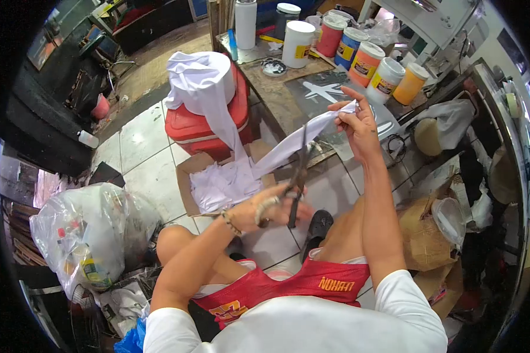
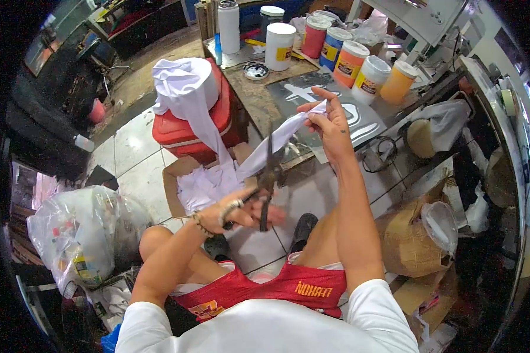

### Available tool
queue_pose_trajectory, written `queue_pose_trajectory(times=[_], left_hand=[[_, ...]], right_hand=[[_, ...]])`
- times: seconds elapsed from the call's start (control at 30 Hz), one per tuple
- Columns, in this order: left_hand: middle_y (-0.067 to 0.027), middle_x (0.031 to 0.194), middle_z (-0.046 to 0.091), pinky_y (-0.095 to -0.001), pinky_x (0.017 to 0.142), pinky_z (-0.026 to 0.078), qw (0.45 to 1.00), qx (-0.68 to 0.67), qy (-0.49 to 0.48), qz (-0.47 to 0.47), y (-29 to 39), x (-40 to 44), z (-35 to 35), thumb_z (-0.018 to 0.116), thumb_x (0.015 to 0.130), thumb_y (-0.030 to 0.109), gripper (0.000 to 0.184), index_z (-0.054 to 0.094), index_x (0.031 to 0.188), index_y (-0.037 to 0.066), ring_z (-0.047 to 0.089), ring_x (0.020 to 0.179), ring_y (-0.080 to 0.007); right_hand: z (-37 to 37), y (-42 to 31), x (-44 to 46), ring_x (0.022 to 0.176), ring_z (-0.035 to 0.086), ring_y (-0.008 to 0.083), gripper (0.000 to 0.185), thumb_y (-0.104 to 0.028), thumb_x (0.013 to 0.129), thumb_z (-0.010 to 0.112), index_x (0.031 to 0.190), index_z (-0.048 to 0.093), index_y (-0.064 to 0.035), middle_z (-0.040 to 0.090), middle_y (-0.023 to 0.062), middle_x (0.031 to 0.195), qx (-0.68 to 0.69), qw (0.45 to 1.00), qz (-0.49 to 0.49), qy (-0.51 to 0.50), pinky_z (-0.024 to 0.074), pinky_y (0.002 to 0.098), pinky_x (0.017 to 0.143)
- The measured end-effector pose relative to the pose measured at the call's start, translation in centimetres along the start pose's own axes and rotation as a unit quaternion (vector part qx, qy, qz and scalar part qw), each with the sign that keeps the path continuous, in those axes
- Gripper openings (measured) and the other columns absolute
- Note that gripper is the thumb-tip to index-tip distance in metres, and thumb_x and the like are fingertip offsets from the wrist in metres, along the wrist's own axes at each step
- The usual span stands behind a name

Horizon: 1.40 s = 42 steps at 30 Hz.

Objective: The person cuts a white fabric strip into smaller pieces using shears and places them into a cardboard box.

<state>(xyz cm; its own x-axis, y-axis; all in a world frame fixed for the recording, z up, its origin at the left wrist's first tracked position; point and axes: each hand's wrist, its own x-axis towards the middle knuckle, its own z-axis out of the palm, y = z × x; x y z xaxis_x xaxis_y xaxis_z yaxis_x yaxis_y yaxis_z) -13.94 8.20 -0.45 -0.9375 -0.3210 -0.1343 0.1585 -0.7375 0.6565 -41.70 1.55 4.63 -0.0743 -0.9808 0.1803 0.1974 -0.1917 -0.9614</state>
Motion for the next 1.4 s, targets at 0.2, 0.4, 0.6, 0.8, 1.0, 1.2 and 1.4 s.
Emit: queue_pose_trajectory(times=[0.2, 0.4, 0.6, 0.8, 1.0, 1.2, 1.4], left_hand=[[-0.0242, 0.136, 0.052, -0.0401, 0.102, 0.043, 0.999, 0.033, 0.004, -0.003, -3.8, 2.1, -2.4, 0.079, 0.079, 0.022, 0.083, 0.032, 0.145, 0.009, 0.053, 0.126, -0.0317], [-0.0196, 0.135, 0.054, -0.0377, 0.105, 0.043, 0.982, 0.135, 0.102, 0.086, -0.4, 2.4, -2.5, 0.083, 0.075, 0.02, 0.088, 0.032, 0.146, 0.01, 0.054, 0.125, -0.0277], [-0.0206, 0.129, 0.058, -0.0298, 0.083, 0.057, 0.98, 0.119, 0.106, 0.116, 0.4, 1.4, -2.9, 0.062, 0.092, 0.009, 0.057, 0.037, 0.143, 0.008, 0.06, 0.117, -0.0262], [-0.0232, 0.126, 0.059, -0.0307, 0.083, 0.057, 0.99, -0.01, 0.114, 0.08, 1.6, 0.6, -1.8, 0.054, 0.094, 0.001, 0.051, 0.038, 0.142, 0.008, 0.061, 0.114, -0.0282], [-0.0206, 0.123, 0.062, -0.029, 0.083, 0.055, 0.988, 0.074, 0.125, 0.057, 1.0, 0.4, -1.2, 0.067, 0.085, -0.003, 0.066, 0.036, 0.143, 0.007, 0.063, 0.111, -0.0259], [-0.0183, 0.122, 0.062, -0.0298, 0.087, 0.051, 0.966, 0.222, 0.103, 0.083, 1.1, 0.2, 0.5, 0.079, 0.074, 0.005, 0.084, 0.033, 0.144, 0.007, 0.062, 0.111, -0.0228], [-0.0175, 0.128, 0.059, -0.0308, 0.092, 0.049, 0.964, 0.237, 0.1, 0.07, 1.0, 0.2, 0.3, 0.081, 0.073, 0.01, 0.089, 0.031, 0.146, 0.006, 0.059, 0.117, -0.0208]], right_hand=[[-0.3, -0.3, -0.8, 0.077, 0.059, 0.0087, 0.043, 0.005, 0.084, 0.056, 0.125, 0.053, -0.0063, 0.067, 0.009, 0.099, 0.052, 0.998, -0.024, -0.013, 0.0495, 0.0233, 0.067], [-0.8, -1.6, -1.9, 0.084, 0.063, 0.0131, 0.029, 0.005, 0.08, 0.063, 0.108, 0.061, -0.0022, 0.068, 0.011, 0.1, 0.052, 0.983, -0.015, -0.173, 0.0525, 0.0247, 0.07], [-2.4, -2.4, -1.4, 0.095, 0.064, 0.0145, 0.017, 0.003, 0.079, 0.065, 0.095, 0.062, -0.0008, 0.064, 0.0138, 0.117, -0.007, 0.988, -0.004, -0.152, 0.0569, 0.0298, 0.078], [-4.2, -1.5, -1.1, 0.098, 0.061, 0.0154, 0.035, -0.012, 0.079, 0.073, 0.11, 0.058, -0.0049, 0.063, 0.0109, 0.114, -0.097, 0.973, 0.06, -0.202, 0.0469, 0.0292, 0.088], [-1.3, -1.1, -1.4, 0.098, 0.058, 0.014, 0.072, -0.057, 0.083, 0.07, 0.128, 0.053, -0.0044, 0.063, 0.0075, 0.112, -0.095, 0.961, 0.113, -0.233, 0.0429, 0.0288, 0.086], [-1.6, 0.6, -1.0, 0.088, 0.056, 0.0102, 0.059, -0.053, 0.089, 0.066, 0.118, 0.062, -0.0022, 0.063, 0.0033, 0.092, -0.055, 0.96, 0.097, -0.257, 0.0422, 0.0254, 0.077], [0.5, -0.6, -1.7, 0.076, 0.053, 0.0044, 0.036, -0.038, 0.093, 0.067, 0.103, 0.065, -0.0033, 0.061, -0.0035, 0.083, -0.088, 0.957, 0.122, -0.248, 0.0399, 0.0207, 0.064]])
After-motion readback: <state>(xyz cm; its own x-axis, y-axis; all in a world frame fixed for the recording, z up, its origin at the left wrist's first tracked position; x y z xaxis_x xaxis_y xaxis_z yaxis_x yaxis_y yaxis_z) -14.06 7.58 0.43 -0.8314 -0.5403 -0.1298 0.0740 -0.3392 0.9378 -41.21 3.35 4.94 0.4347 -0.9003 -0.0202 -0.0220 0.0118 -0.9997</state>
